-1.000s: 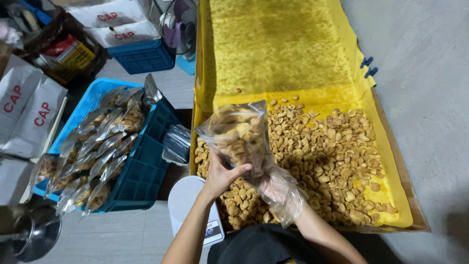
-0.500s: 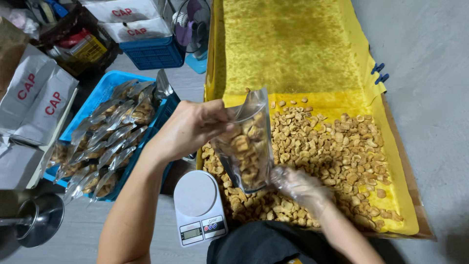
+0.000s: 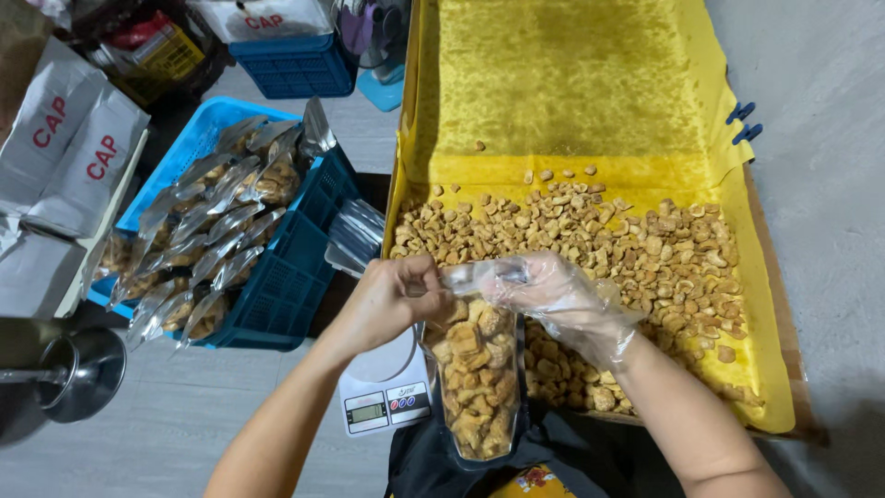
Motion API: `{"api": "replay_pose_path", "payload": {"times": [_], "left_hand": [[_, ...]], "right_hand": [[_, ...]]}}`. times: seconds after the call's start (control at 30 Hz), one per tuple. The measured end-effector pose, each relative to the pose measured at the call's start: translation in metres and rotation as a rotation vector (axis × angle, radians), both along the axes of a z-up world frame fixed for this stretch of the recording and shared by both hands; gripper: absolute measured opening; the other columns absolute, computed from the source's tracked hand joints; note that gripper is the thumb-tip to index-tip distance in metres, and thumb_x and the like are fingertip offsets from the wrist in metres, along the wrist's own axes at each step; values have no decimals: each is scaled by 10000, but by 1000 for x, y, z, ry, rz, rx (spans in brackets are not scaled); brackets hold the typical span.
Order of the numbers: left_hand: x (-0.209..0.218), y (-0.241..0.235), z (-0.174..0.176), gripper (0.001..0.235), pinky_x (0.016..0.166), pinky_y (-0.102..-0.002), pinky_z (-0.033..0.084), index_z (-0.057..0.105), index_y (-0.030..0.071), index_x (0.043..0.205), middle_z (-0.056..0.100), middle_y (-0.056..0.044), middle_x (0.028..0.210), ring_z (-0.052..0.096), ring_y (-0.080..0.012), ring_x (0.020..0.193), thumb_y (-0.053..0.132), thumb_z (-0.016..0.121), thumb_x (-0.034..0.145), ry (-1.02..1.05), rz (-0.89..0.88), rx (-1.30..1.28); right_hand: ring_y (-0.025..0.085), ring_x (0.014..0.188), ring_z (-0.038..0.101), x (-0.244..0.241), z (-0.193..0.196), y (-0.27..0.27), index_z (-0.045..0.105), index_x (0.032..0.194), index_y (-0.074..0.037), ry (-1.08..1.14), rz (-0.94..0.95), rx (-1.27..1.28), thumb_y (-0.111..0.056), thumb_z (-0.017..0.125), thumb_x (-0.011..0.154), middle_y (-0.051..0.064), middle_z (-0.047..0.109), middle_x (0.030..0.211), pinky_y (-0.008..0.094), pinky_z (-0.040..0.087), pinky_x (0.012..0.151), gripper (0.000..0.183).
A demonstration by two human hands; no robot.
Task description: The person fills small clear plastic bags with pieces of fried snacks from a large bin, using their hands and weighing each bag on a digital scale.
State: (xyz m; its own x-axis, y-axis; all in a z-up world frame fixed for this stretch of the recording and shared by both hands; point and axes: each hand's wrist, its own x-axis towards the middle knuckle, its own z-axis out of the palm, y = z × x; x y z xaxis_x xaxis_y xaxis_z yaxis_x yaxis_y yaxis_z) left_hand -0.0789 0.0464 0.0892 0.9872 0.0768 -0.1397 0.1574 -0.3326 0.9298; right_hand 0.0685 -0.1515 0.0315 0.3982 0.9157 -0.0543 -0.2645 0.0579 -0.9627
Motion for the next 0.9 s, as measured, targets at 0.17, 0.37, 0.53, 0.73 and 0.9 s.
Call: {"api": "replay_pose_path", "payload": {"times": [0.17, 0.37, 0.53, 0.73, 0.9], "left_hand": [[-16, -11, -9, 148, 651, -313, 622, 623, 25, 818, 787, -132, 833, 788, -177, 771, 137, 709, 862, -83, 224, 305], [3, 14, 3, 253, 674, -358, 607, 723, 63, 1062, 782, -137, 841, 770, -233, 676, 249, 674, 897, -18, -29, 636], [52, 6, 12, 276, 590, -331, 611, 762, 96, 1000, 768, -88, 837, 724, -180, 644, 340, 658, 924, 157, -280, 599], [53, 7, 1, 253, 569, -313, 599, 762, 73, 933, 752, -93, 825, 697, -149, 633, 312, 706, 866, 133, -393, 620], [14, 21, 8, 238, 547, -340, 606, 743, 65, 930, 736, -83, 760, 692, -181, 604, 286, 658, 932, 258, -372, 743]], "right_hand": [[161, 854, 718, 6, -36, 1, 742, 1061, -8, 83, -114, -83, -135, 769, 848, 124, 768, 984, 300, 586, 774, 249], [114, 925, 732, -6, -13, -11, 745, 1037, -92, 54, -195, -185, -181, 699, 866, 14, 787, 999, 258, 588, 868, 197], [129, 752, 675, -9, -19, 10, 781, 1010, -122, -172, -149, -411, -198, 706, 900, 47, 767, 871, 287, 550, 682, 154], [101, 813, 717, -4, -44, 10, 757, 1071, -78, -148, -132, -232, -127, 684, 924, 57, 774, 946, 228, 597, 720, 171], [120, 845, 740, 4, -53, 12, 739, 1140, -69, -119, -78, -29, -114, 669, 910, 52, 790, 990, 252, 609, 742, 245]]}}
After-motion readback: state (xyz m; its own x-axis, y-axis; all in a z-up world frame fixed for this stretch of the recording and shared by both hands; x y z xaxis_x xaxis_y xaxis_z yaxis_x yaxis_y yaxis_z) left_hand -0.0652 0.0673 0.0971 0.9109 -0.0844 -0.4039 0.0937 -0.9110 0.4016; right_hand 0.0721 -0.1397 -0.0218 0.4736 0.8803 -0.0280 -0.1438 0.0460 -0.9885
